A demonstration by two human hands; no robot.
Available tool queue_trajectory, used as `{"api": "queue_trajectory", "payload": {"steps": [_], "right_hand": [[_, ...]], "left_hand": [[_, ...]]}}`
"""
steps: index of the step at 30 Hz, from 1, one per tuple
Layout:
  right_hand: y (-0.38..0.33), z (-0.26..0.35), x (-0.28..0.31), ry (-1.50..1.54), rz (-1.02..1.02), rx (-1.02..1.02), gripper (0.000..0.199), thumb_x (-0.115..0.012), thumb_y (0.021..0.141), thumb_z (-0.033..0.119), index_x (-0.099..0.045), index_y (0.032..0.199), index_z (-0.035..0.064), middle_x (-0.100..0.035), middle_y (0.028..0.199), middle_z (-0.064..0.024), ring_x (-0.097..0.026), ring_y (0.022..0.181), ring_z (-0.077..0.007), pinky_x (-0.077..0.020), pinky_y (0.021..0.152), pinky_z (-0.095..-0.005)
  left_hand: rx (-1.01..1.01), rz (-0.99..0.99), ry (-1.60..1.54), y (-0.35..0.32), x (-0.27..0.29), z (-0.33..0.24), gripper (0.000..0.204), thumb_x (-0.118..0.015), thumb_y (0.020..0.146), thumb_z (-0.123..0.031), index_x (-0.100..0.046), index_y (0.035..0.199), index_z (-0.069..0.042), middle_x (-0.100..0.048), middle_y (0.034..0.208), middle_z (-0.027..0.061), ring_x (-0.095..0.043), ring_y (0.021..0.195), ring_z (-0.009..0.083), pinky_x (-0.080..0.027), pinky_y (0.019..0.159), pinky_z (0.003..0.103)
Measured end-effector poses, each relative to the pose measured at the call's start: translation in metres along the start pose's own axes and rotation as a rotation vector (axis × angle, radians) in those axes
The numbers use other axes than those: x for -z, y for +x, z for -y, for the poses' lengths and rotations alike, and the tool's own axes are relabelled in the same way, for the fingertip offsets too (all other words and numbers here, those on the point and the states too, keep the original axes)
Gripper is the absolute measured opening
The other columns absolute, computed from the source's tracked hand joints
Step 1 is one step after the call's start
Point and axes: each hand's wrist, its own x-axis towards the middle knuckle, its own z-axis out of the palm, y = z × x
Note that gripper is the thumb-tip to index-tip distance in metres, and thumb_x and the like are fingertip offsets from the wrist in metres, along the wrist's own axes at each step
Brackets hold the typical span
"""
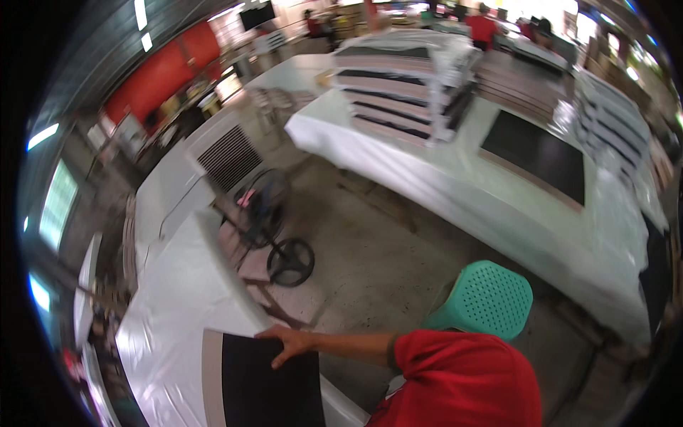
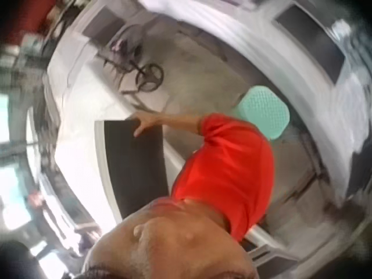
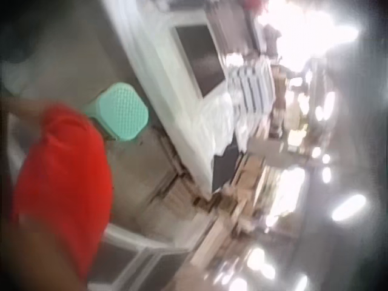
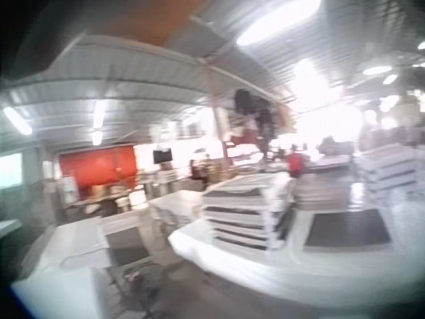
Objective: The person organizes flat cardboard folder covers on a table by flipping through stacks, aligning them, and placing them on separate stacks.
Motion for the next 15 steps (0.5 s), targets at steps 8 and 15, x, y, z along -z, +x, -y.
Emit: {"api": "queue_trajectory", "payload": {"steps": [8, 15], "right_hand": [[-0.242, 0.111, 0.103, -0.017, -0.606, -0.204, 0.094, -0.080, 0.057, 0.042, -0.037, 0.132, 0.0037, -0.041, 0.127, -0.0206, -0.038, 0.119, -0.0302, -0.0295, 0.101, -0.0377], [-0.507, 0.211, 0.166, -0.022, -1.511, -0.087, 0.077, -0.078, 0.065, 0.033, -0.043, 0.122, -0.0053, -0.054, 0.114, -0.0176, -0.050, 0.108, -0.0254, -0.0381, 0.093, -0.0366]], "left_hand": [[0.123, 0.387, -0.037, -0.045, -0.094, -0.001, 0.070, -0.050, 0.085, -0.044, -0.027, 0.136, -0.001, -0.035, 0.136, 0.0130, -0.034, 0.124, 0.0265, -0.028, 0.101, 0.039], [0.172, 0.944, -0.303, -0.123, -0.276, 0.014, 0.069, -0.049, 0.086, -0.044, -0.030, 0.135, 0.000, -0.036, 0.136, 0.0128, -0.035, 0.123, 0.0267, -0.029, 0.101, 0.039]]}}
